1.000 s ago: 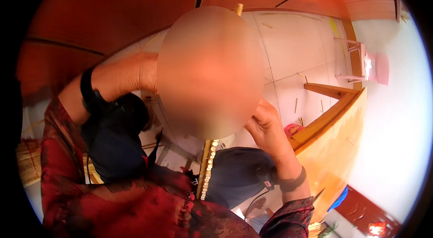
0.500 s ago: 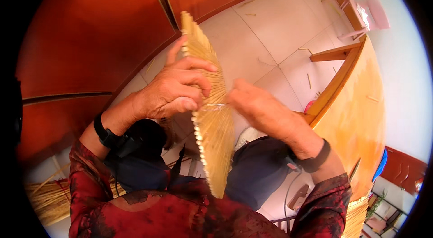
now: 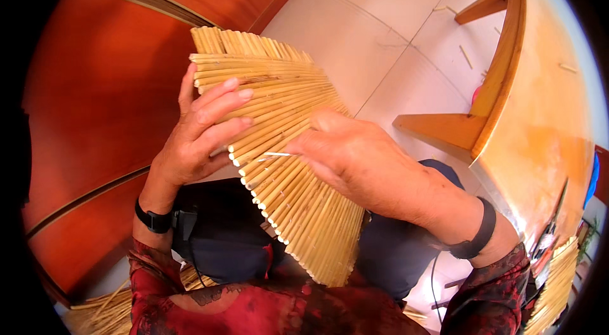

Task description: The person weaves together thin bamboo slats using white thread and a needle, pulling the thread through the gaps and securing the edges to create a rectangular mat.

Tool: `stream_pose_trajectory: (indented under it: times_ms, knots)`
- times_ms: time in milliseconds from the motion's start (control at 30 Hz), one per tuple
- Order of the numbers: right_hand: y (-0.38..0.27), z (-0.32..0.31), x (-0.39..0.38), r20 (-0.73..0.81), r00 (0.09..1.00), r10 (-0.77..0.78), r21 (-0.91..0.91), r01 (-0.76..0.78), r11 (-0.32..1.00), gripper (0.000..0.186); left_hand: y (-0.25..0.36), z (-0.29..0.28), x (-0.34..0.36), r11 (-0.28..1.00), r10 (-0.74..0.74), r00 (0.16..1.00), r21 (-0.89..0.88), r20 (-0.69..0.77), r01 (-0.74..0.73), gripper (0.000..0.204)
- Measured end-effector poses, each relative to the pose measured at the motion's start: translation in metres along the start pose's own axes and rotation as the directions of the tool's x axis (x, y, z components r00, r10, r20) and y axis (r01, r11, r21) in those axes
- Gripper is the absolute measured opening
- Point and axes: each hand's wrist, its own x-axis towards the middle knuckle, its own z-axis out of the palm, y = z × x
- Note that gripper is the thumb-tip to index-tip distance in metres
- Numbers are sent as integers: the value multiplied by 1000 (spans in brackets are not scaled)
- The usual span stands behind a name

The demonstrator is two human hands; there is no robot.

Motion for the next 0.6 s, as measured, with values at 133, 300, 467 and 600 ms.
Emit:
stream_pose_trajectory:
  times_ms: [133,300,467,600]
  knots:
    - [7,21,3,-44,999,-21,142,27,990,18,-4,9,3,989,63,991,140,-120,-46,37]
    - [12,23,5,-78,996,-33,181,47,982,17,-5,8,3,987,50,987,160,-150,-26,28]
    - [15,22,6,-49,998,-32,184,40,982,17,-3,7,5,988,31,989,154,-146,-8,27]
    - [13,20,6,-48,999,-26,176,35,984,17,-4,7,5,987,47,986,162,-160,-20,29]
